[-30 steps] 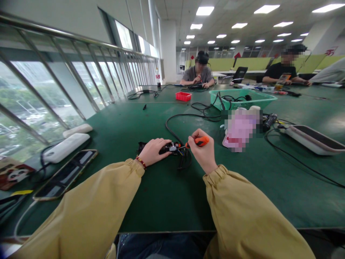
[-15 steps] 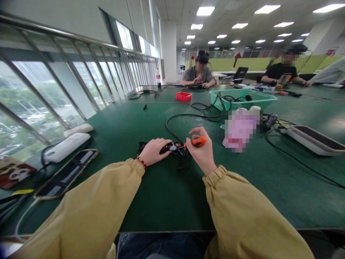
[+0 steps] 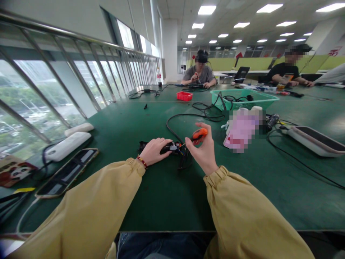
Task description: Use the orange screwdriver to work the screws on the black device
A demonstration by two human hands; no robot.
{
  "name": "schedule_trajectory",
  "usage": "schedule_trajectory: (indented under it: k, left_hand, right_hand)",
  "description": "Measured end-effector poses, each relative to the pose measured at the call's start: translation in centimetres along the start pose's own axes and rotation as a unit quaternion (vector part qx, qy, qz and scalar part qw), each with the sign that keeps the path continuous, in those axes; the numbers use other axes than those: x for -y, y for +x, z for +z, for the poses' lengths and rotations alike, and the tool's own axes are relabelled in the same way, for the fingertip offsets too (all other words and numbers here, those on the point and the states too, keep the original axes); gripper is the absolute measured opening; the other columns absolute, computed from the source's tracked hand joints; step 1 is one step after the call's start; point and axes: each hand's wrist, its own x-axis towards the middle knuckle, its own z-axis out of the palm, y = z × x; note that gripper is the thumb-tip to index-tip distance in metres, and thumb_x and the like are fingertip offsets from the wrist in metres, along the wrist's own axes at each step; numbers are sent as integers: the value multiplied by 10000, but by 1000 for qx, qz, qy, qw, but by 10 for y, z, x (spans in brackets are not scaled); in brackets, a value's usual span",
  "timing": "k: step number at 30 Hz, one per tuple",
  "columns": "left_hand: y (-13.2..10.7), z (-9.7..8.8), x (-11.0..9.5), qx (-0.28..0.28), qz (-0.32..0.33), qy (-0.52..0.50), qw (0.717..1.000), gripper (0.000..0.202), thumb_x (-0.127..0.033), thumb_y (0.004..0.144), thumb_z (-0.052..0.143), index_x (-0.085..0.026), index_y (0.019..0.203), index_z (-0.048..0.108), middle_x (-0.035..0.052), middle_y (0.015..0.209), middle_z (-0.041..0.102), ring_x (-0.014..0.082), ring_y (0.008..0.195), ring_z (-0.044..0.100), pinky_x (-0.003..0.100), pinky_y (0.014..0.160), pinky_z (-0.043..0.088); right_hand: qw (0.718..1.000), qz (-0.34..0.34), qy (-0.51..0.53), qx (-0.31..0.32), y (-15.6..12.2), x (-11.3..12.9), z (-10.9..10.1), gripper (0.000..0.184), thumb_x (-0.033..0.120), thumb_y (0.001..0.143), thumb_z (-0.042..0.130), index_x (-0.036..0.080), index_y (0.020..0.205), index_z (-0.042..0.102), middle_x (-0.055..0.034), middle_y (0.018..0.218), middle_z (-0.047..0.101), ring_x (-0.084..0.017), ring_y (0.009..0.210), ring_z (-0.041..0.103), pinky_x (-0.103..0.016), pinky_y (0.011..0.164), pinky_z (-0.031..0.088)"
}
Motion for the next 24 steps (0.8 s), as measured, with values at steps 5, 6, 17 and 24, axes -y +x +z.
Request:
schedule_trajectory:
  k: [5,6,17,24]
  left_hand:
    - [0,1,1,0,-4,-3,1000,369,-418,847,429,-219,1151,491,46,962,572,198,871,529,327,740,385]
    - [0,1,1,-1,-2,-3,1000,372,-420,843,437,-221,1151,491,45,964,571,198,872,529,326,741,385]
    - [1,1,2,2,5,-12,1000,376,-406,827,456,-206,1144,492,52,966,572,201,872,531,328,739,391]
    - [0,1,2,-2,2,-11,1000,375,-413,825,464,-208,1136,500,49,957,575,200,866,534,325,736,394]
  right_hand:
    - [998,21,-38,45,-1,2,-2,128,276,752,578,198,846,540,81,512,394,-76,437,370,-225,471,342]
    - [998,13,-30,49,-1,3,-2,149,251,741,582,199,873,536,82,527,392,-75,442,368,-222,473,344]
    - [998,-2,-30,52,-2,2,-3,218,225,731,582,208,942,527,78,563,401,-78,455,378,-225,475,349]
    - [998,-13,-34,41,-2,4,-3,347,211,692,624,215,1016,499,72,606,434,-89,495,422,-236,504,383]
